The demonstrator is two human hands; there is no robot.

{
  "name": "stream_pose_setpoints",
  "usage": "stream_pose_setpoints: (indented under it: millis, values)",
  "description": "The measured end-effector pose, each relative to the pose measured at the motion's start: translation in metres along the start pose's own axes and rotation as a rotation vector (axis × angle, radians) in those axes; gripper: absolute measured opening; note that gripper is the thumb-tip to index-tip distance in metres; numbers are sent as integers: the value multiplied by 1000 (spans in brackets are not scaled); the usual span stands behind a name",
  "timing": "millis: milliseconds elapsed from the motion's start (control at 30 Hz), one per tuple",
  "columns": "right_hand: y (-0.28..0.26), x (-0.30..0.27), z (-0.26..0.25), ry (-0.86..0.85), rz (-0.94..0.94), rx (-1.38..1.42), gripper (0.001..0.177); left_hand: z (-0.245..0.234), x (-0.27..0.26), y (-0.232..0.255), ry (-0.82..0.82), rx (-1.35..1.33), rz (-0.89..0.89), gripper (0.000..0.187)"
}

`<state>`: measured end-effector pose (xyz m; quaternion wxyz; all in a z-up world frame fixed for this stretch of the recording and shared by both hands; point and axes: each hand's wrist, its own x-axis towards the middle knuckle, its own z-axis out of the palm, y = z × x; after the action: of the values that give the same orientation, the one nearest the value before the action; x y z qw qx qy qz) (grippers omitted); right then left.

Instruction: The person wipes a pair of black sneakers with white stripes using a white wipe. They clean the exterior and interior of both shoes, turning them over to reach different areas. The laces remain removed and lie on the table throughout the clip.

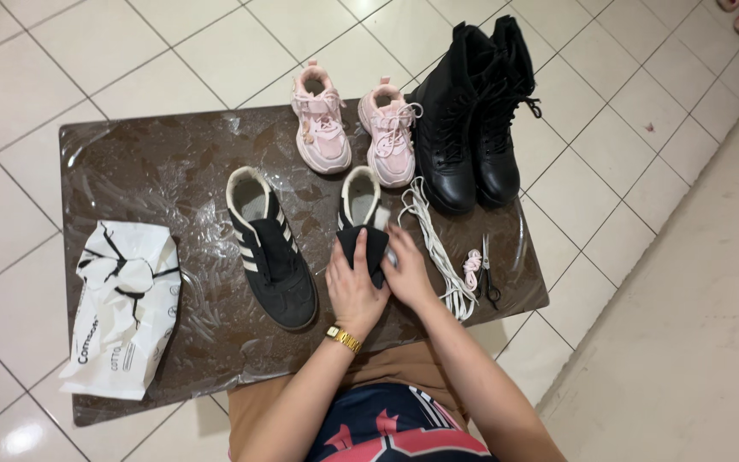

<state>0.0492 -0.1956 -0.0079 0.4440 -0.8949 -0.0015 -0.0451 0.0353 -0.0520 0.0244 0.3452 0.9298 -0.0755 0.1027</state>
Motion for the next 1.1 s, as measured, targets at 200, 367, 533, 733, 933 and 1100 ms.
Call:
stream_pose_setpoints:
  millis: [200,367,533,733,933,1100]
  values:
    - [18,-7,16,172,114,-69,39,-8,-4,-9,-70,-131,12,113]
    - [35,48,16,301,4,260,48,-18,-13,-16,-75,-103,155,107]
    - [45,79,-19,284,-71,400,43,-24,-20,-17,-55,-155,299,101]
    - [86,94,-49,18,140,557,32,-29,-17,-20,-143,-211,371,99]
    - [90,100,-67,-109,209,225,31,-29,-16,-26,-167,-238,432,96]
    - [39,88,-88,-194,433,687,30,-26,-30,-29,-47,-227,489,83]
